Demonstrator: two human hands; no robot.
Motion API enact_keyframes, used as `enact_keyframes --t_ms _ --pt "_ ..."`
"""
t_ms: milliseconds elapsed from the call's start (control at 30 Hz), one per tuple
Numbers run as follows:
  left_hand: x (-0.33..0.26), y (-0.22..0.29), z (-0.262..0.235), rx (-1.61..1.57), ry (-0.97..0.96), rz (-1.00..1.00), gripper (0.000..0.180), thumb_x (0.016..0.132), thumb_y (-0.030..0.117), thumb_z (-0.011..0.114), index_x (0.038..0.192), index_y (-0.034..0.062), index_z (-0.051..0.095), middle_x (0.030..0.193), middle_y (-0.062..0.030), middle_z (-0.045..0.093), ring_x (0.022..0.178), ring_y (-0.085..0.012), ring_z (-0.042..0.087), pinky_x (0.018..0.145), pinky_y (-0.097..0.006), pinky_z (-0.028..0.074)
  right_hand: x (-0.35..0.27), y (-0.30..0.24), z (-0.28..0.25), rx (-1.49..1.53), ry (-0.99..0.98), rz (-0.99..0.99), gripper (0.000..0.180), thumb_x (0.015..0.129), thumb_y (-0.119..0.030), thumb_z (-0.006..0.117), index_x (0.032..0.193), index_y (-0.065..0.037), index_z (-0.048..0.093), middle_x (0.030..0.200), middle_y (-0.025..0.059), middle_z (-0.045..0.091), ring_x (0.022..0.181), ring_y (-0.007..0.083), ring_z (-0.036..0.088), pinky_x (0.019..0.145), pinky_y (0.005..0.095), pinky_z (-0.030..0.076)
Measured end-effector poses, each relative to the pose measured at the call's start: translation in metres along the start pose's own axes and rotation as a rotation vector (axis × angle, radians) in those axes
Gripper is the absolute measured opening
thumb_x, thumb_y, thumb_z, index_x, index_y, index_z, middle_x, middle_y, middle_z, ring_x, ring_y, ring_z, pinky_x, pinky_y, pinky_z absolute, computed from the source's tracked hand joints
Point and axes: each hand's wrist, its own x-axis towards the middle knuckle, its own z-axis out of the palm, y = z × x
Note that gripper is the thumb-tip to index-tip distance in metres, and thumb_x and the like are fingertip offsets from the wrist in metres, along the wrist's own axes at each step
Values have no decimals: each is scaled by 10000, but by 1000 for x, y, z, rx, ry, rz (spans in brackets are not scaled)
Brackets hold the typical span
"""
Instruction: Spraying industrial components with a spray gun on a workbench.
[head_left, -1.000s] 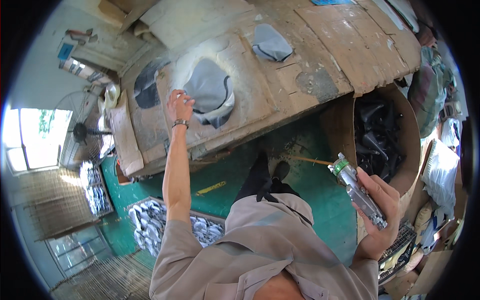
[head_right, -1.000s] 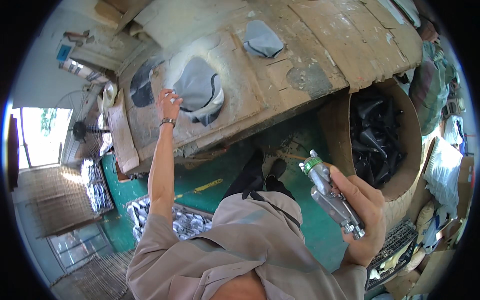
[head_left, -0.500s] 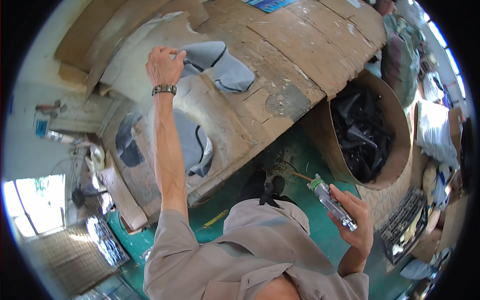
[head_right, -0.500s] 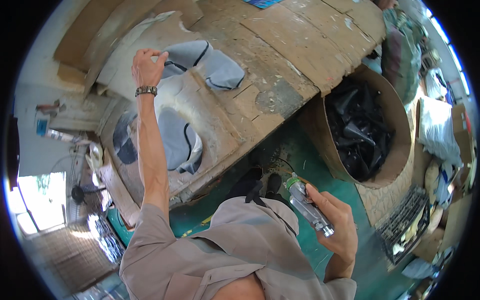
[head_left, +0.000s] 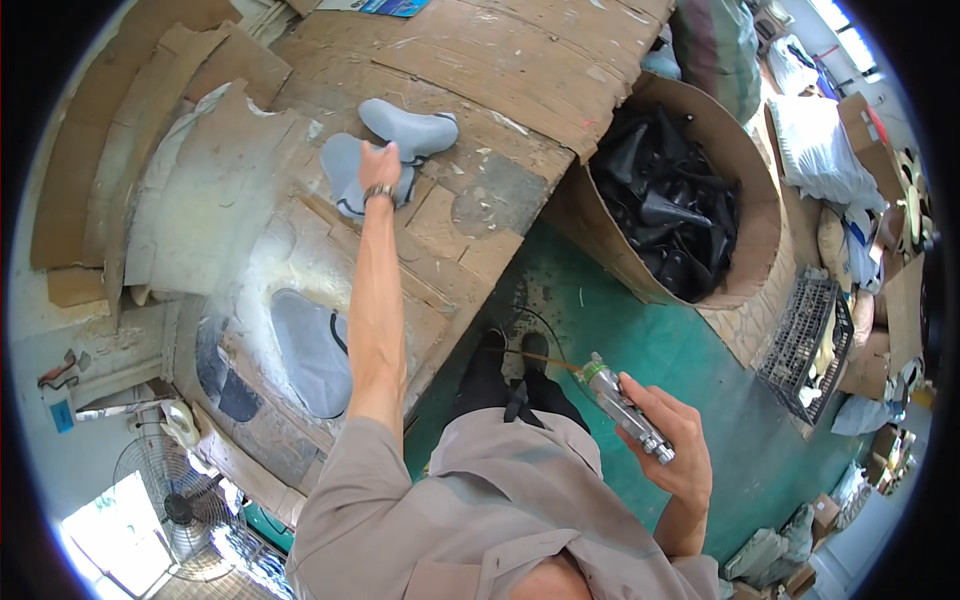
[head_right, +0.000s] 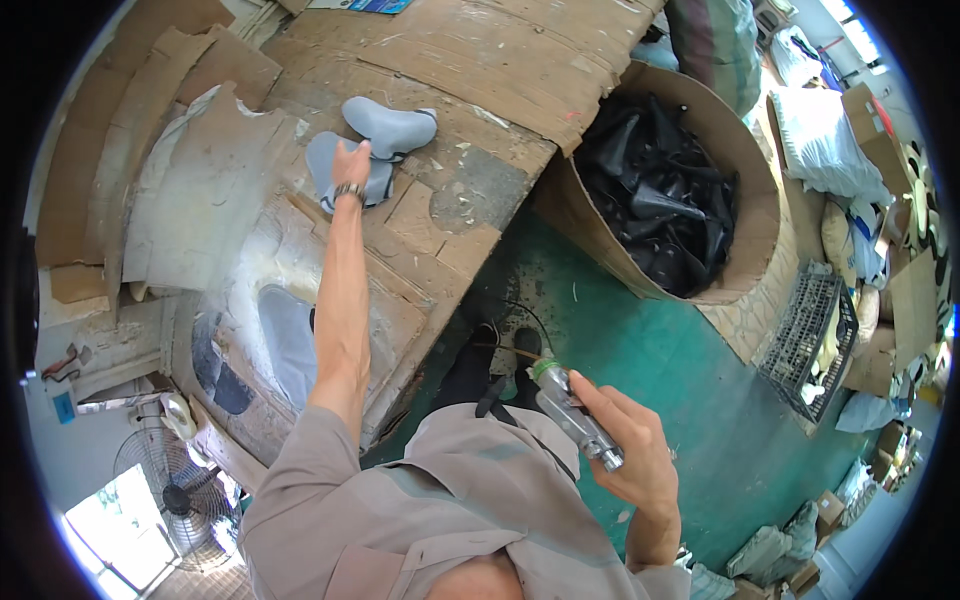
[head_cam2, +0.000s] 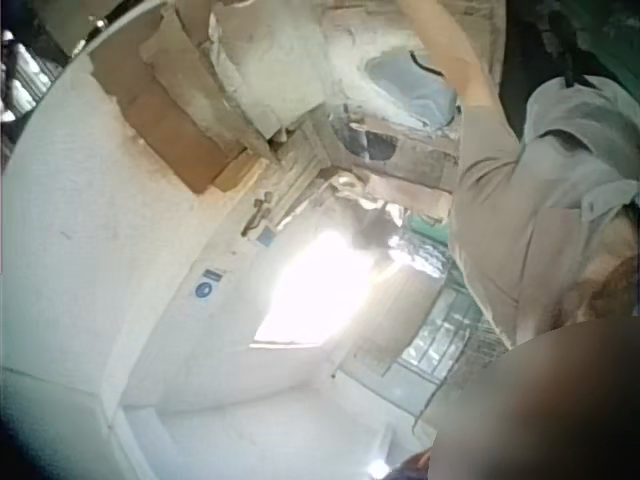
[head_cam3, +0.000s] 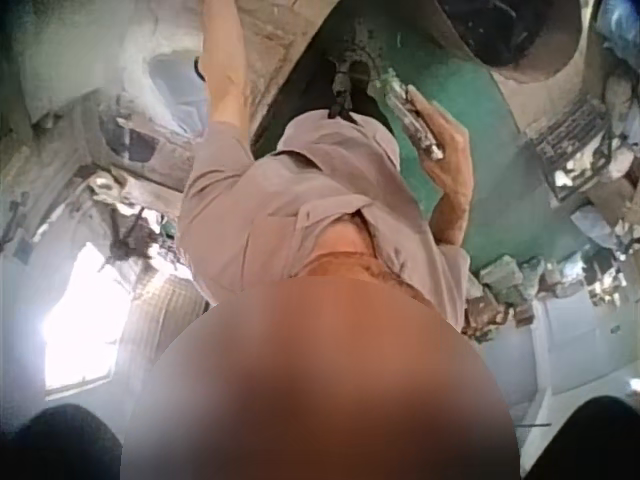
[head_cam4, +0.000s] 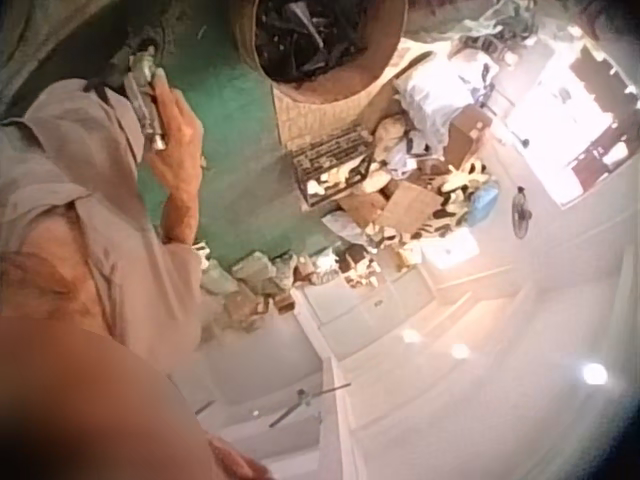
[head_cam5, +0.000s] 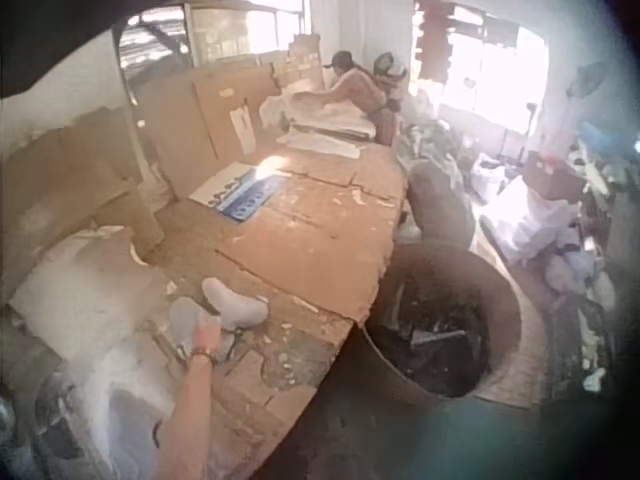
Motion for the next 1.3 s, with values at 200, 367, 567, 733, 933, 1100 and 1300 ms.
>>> enact_keyframes --t_ms 200,367,567,733,933,1100,1300 --pt "-139 -99 -107 -216 -27 262 473 957 310 698 1317 6 664 1281 -172 709 1195 -302 667 1042 -419 492 -10 -4 -20 37 -111 -158 785 688 57 711 1452 -20 550 1053 179 687 898 390 665 778 416 538" --pt "-264 -209 -212 337 157 193 534 949 363 712 1330 -4 644 1356 -224 644 1279 -388 581 1110 -485 432 -15 -14 -28 38 -235 -355 692 727 -64 732 1403 10 603 998 148 702 820 344 684 721 413 543" --pt "-329 -278 -224 599 212 26 584 1014 457 559 1517 173 478 1581 -61 471 1503 -336 346 1221 -581 221 -40 -17 -16 38 -296 -474 582 742 -119 746 1310 -11 681 845 115 697 730 281 706 648 353 549" --pt "-338 -263 -222 469 231 0 592 1038 523 476 1536 204 451 1603 -44 429 1529 -328 289 1242 -578 122 -50 -21 -7 35 -234 -449 502 801 -224 700 1205 74 714 769 151 651 666 250 645 633 308 482" --pt "-338 -260 -226 454 246 -10 601 1045 544 459 1539 201 449 1605 -43 424 1531 -323 284 1248 -574 107 -58 -25 -9 -80 -253 -508 610 698 -123 791 1294 -28 706 761 94 656 682 213 674 651 313 534" --pt "-336 -262 -224 443 258 -20 609 1044 551 457 1542 201 445 1609 -46 419 1536 -321 271 1252 -573 97 -65 -38 -1 -140 -265 -544 611 702 -208 803 1278 -22 716 731 84 626 651 195 645 626 286 501" --pt "-339 -265 -226 435 257 -17 614 1034 526 490 1539 180 440 1609 -55 416 1541 -330 257 1249 -587 91 -88 -69 35 -88 -182 -496 570 736 -203 756 1257 26 717 842 126 662 746 214 646 717 296 487"
